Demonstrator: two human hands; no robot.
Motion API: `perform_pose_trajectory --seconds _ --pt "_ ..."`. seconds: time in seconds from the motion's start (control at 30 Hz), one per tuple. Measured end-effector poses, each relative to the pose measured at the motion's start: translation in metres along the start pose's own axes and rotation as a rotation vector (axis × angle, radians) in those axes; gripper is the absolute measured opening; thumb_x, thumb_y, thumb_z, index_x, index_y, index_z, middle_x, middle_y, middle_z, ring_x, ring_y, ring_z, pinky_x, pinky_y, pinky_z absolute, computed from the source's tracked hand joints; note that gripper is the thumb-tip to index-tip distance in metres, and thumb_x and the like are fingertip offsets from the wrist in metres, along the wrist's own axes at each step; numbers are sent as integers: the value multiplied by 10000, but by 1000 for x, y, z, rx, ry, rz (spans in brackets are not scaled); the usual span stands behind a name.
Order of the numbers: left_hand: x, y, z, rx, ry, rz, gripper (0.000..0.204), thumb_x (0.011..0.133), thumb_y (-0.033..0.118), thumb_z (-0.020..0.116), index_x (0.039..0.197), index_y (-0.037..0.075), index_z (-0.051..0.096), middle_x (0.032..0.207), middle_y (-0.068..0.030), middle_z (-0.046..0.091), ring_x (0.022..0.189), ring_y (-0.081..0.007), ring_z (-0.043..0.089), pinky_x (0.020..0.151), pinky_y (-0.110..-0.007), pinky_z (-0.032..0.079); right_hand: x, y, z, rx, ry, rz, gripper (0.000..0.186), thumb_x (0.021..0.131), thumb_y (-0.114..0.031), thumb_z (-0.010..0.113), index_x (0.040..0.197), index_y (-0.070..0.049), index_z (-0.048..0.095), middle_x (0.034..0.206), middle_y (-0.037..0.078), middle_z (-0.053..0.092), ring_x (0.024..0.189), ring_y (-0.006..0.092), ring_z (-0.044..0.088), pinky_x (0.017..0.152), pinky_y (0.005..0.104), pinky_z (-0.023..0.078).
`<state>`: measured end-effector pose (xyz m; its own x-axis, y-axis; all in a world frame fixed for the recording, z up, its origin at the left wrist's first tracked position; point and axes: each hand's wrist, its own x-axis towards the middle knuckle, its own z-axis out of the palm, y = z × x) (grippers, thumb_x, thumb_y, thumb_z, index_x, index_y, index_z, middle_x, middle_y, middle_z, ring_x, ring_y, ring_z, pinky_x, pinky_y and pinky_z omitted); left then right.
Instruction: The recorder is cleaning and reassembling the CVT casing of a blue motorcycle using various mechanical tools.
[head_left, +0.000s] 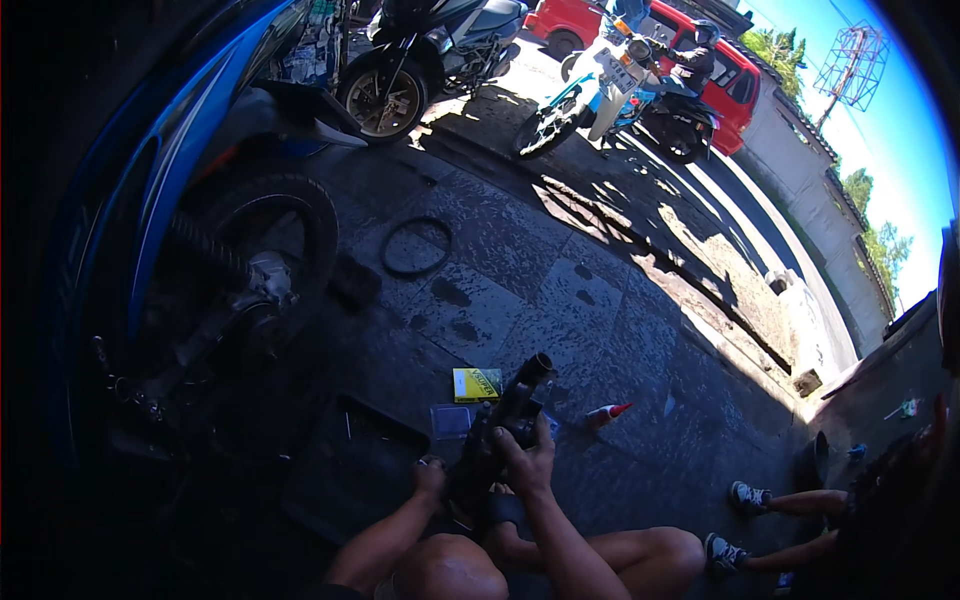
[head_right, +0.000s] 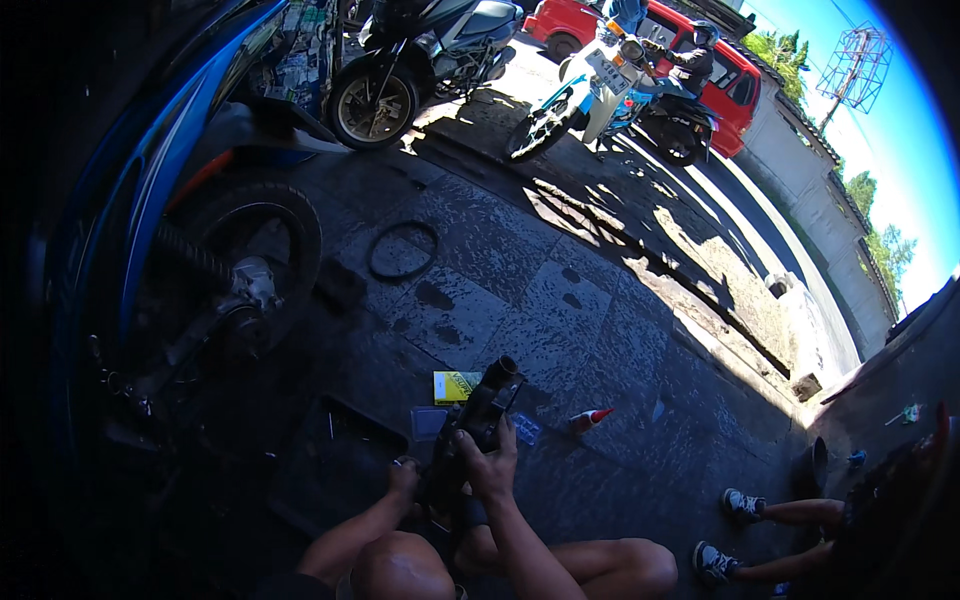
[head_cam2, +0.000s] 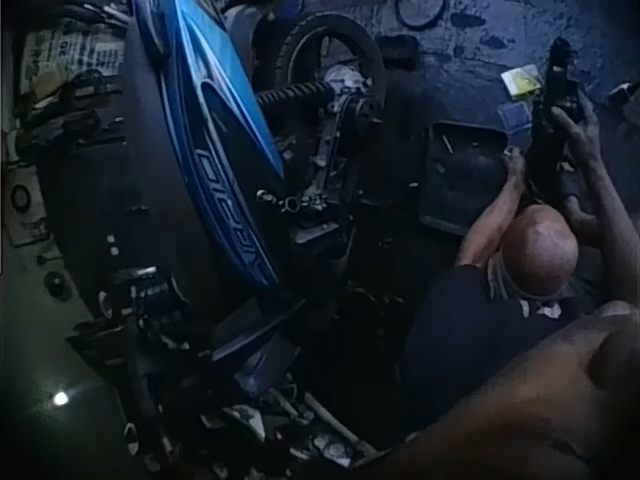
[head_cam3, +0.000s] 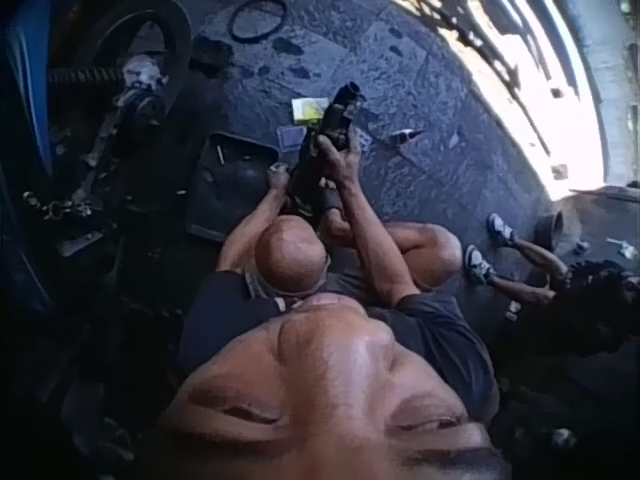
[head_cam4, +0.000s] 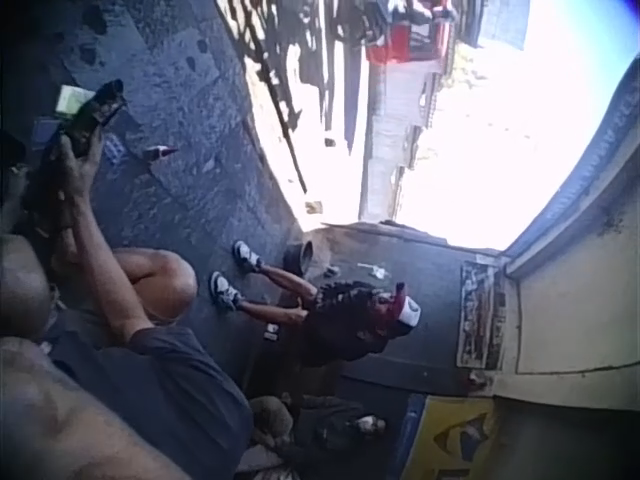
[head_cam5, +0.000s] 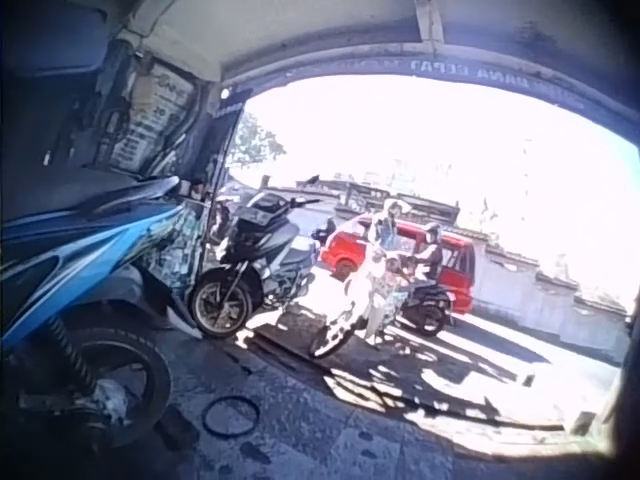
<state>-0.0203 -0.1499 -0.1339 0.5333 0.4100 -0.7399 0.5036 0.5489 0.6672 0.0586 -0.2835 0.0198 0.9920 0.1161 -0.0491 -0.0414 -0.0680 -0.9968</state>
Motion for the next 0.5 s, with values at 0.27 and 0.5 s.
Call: perform_pose_trajectory --seconds 0.27,0.5 --pt "-5 -11 -47 85 37 233 276 911 236 564 1063 7 582 921 -105 600 864 -246 589 784 -428 485 4 -1 4 9 -19 31 618 785 -212 773 1305 -3 513 1208 120 549 1086 228 594 936 348 473" --pt "-47 29 -23 61 475 405 369 939 321 552 1148 19 539 1061 -133 569 991 -251 564 850 -416 463 -5 -20 5 51 -50 2 532 815 -158 751 1267 -22 505 1081 100 634 944 190 649 832 331 521"
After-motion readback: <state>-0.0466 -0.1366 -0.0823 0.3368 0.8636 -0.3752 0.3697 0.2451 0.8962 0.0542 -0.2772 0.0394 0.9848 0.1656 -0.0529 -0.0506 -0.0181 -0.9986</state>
